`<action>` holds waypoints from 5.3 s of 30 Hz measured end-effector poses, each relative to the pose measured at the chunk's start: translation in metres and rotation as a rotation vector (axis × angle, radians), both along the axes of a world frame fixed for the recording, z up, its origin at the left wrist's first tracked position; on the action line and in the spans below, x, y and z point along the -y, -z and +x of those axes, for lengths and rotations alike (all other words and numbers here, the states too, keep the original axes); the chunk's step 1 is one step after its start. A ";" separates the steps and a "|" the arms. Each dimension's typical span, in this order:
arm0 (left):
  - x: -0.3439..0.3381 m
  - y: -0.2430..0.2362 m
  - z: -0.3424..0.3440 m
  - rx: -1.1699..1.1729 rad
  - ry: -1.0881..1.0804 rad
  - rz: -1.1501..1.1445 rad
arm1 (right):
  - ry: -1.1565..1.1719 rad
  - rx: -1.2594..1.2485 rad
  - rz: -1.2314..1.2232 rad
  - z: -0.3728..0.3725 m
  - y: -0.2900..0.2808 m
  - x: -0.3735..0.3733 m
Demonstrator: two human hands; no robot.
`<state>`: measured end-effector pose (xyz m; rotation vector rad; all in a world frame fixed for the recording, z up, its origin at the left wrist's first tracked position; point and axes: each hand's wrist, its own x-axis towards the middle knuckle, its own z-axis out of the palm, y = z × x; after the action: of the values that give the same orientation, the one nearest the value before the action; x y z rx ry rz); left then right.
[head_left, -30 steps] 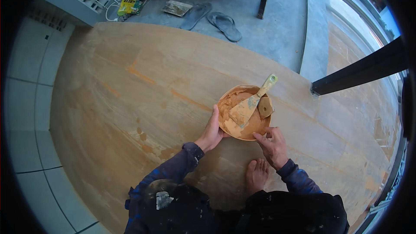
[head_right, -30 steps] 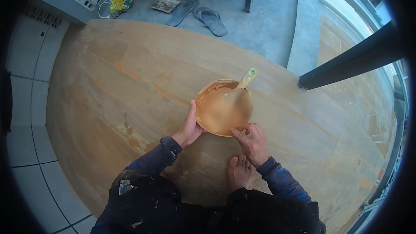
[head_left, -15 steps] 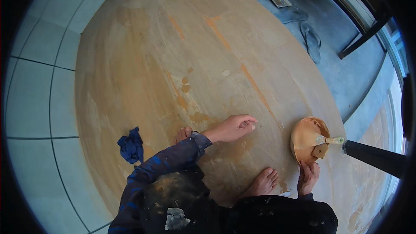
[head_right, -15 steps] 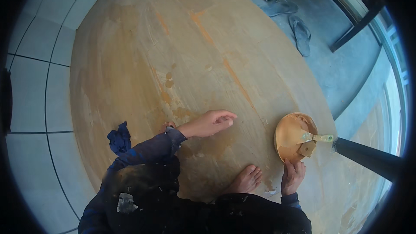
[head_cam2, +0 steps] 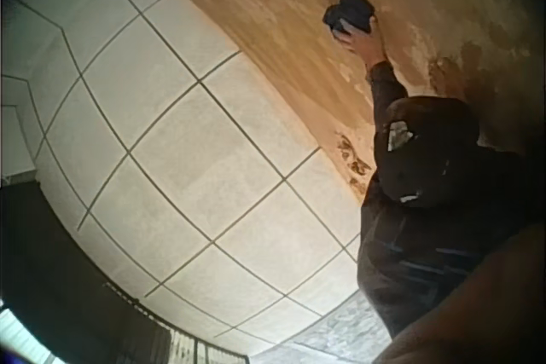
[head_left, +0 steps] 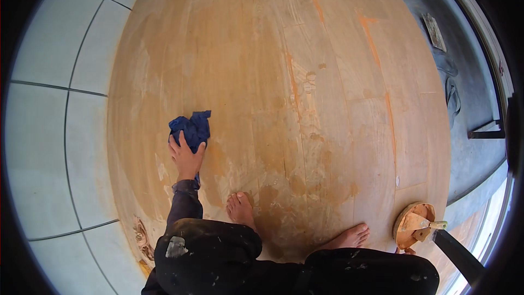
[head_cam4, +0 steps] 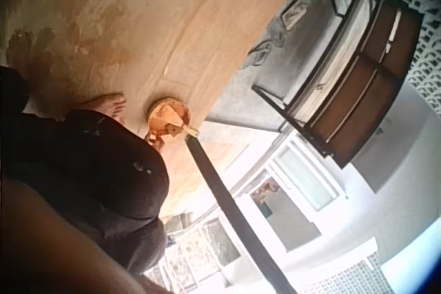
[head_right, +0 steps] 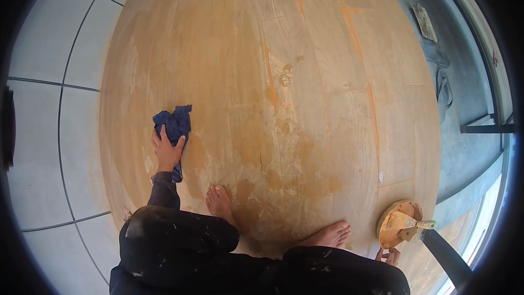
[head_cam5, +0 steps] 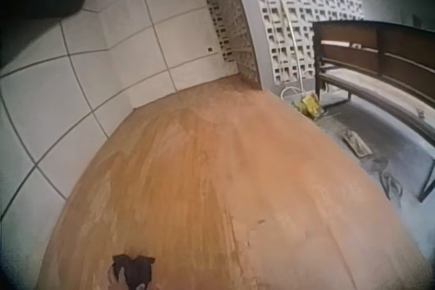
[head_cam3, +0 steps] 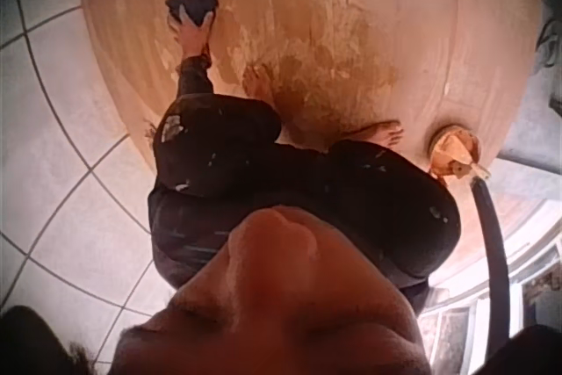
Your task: The person wipes a section of wooden floor with a blue cloth, applies a paste-like filler from a bowl into floor gaps using a spatula and their fingers, and then wipes the surface again with the cloth.
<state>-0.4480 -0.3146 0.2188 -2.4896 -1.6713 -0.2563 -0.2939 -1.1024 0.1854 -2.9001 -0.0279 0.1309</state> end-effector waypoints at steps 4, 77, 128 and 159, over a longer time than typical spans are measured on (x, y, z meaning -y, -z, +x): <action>-0.017 0.031 -0.009 0.234 0.141 -0.093 | -0.013 0.075 -0.047 0.009 -0.042 -0.033; 0.055 -0.156 -0.084 -0.296 1.135 -1.184 | -1.719 -0.294 0.111 0.162 -0.062 -0.574; 0.185 0.026 0.076 -0.014 1.300 -0.740 | -1.322 -0.172 0.138 0.164 -0.008 -0.505; 0.156 0.016 0.090 -0.221 1.228 -0.517 | -0.738 -0.042 0.129 0.145 -0.013 -0.490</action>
<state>-0.3580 -0.4706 0.2028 -3.3942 0.0789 0.3914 -0.1485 -0.6122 0.1983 -2.6067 -1.0497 0.2988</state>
